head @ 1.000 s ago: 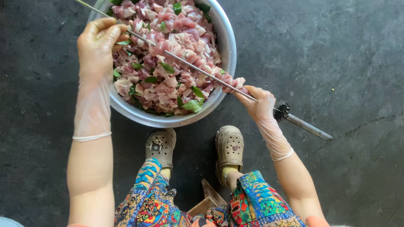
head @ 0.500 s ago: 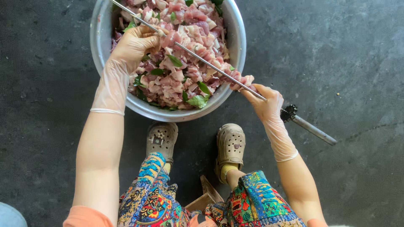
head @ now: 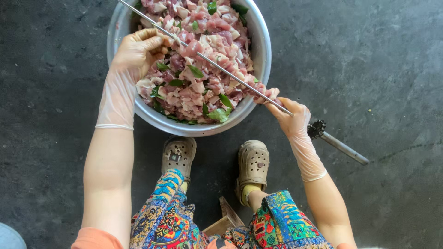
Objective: The person threads pieces of raw meat and green leaves onto metal skewers from a large metal bowl. The person holds the skewers in one hand and uses the other hand to pick up and place the meat and leaves onto the skewers.
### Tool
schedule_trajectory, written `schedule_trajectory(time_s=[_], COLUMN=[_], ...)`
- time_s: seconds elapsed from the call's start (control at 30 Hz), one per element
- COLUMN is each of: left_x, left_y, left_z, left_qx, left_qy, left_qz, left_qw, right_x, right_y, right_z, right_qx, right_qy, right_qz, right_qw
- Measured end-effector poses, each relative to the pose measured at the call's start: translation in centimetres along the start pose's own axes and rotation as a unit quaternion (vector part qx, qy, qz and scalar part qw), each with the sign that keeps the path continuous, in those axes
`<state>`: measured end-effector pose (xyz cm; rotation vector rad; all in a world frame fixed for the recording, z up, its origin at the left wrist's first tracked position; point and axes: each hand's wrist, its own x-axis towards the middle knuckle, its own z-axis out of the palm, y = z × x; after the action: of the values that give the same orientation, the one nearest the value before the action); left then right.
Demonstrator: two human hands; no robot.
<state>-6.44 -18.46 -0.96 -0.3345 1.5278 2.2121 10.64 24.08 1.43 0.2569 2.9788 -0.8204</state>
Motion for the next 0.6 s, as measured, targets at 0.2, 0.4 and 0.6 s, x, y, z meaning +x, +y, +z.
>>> schedule_trajectory(time_s=[0.2,0.4,0.6], left_x=[1.4,1.9,2.0], left_y=[1.2,2.5,3.3], left_z=[0.2,0.0,-0.3], left_qx=[0.044,0.109,0.148], left_qy=[0.021,0.066,0.054], left_qz=[0.051,0.061,0.091], left_qw=[0.998,0.990,0.983], right_x=[0.1,0.2,0.1], right_y=[0.0,-0.1,-0.3], right_z=[-0.1,-0.1,0.0], right_qx=[-0.006,-0.011,-0.010], right_qy=[-0.004,-0.007,-0.005], right_qz=[0.006,0.013,0.019], right_qw=[1.000,1.000,1.000])
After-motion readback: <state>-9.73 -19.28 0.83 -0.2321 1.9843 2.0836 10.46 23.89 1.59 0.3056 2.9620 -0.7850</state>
